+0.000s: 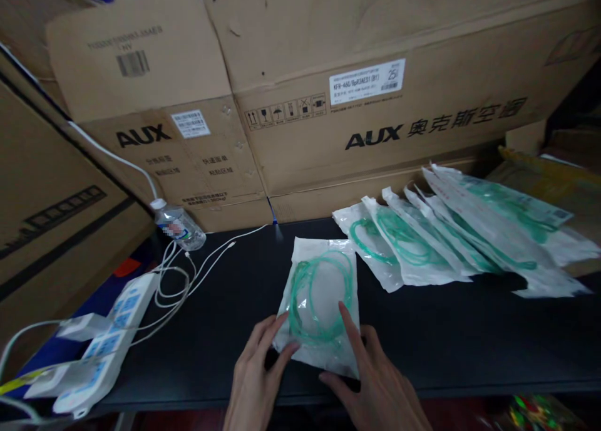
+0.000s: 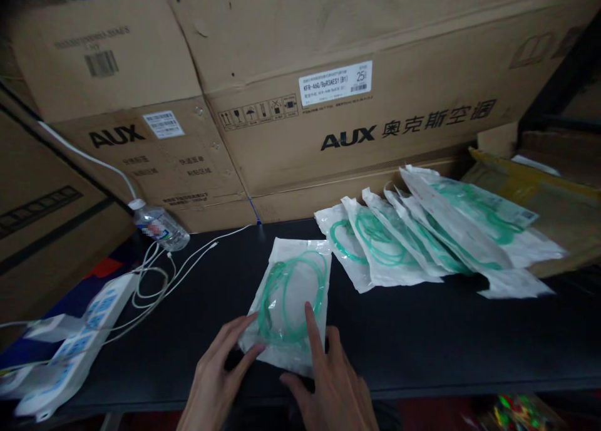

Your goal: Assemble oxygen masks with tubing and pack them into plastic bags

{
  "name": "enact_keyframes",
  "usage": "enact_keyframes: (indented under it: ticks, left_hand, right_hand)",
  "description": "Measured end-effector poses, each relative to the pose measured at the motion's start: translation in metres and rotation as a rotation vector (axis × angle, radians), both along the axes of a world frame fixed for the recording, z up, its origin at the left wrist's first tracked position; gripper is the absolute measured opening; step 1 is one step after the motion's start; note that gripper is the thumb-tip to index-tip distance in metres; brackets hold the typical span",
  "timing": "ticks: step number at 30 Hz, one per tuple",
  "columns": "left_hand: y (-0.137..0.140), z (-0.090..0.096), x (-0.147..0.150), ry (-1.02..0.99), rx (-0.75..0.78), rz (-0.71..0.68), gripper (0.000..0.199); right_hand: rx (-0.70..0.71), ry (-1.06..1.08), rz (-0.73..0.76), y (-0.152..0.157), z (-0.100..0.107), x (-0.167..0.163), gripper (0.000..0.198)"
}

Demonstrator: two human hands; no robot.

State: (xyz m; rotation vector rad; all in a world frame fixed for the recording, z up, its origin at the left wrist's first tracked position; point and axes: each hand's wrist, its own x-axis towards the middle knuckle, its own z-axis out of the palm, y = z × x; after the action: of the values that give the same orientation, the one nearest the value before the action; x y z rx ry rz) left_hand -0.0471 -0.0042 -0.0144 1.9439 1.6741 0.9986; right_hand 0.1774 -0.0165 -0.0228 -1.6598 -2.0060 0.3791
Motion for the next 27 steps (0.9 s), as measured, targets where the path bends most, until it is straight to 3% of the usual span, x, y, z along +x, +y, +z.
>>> enact_keyframes:
  ticks: [3,4,7,11,16,21,25,27]
  left_hand:
    - [0.005,0.0,-0.004,0.041,0.091,-0.062,0.031]
    - [0.005,-0.001,-0.005,0.055,0.144,-0.061,0.03]
    - [0.007,-0.006,-0.004,0.101,0.278,-0.036,0.027]
    - [0.006,-0.011,0.002,0.098,0.315,-0.005,0.024]
    - [-0.002,-0.016,0.01,0.068,0.22,0.091,0.016]
    - [-0.012,-0.026,0.008,0.06,0.222,0.066,0.012]
    - [-0.017,-0.029,0.004,0.106,0.227,0.06,0.026]
    - [-0.015,-0.03,0.005,0.146,0.216,0.084,0.037]
  right_hand:
    - [0.199,-0.097,-0.016,0.011,-0.011,-0.003,0.051]
    - [0.252,-0.097,-0.006,0.013,-0.014,-0.002,0.044]
    - [0.309,-0.061,0.036,0.016,-0.017,0.006,0.052]
    - [0.321,-0.05,0.036,0.011,-0.015,0.011,0.06]
    - [0.291,-0.064,-0.042,0.011,-0.014,0.005,0.041]
    - [0.284,-0.092,-0.039,0.013,-0.021,0.01,0.032]
    - [0.287,-0.148,0.043,0.009,-0.023,0.022,0.026]
    - [0.29,-0.216,0.054,0.008,-0.023,0.022,0.034]
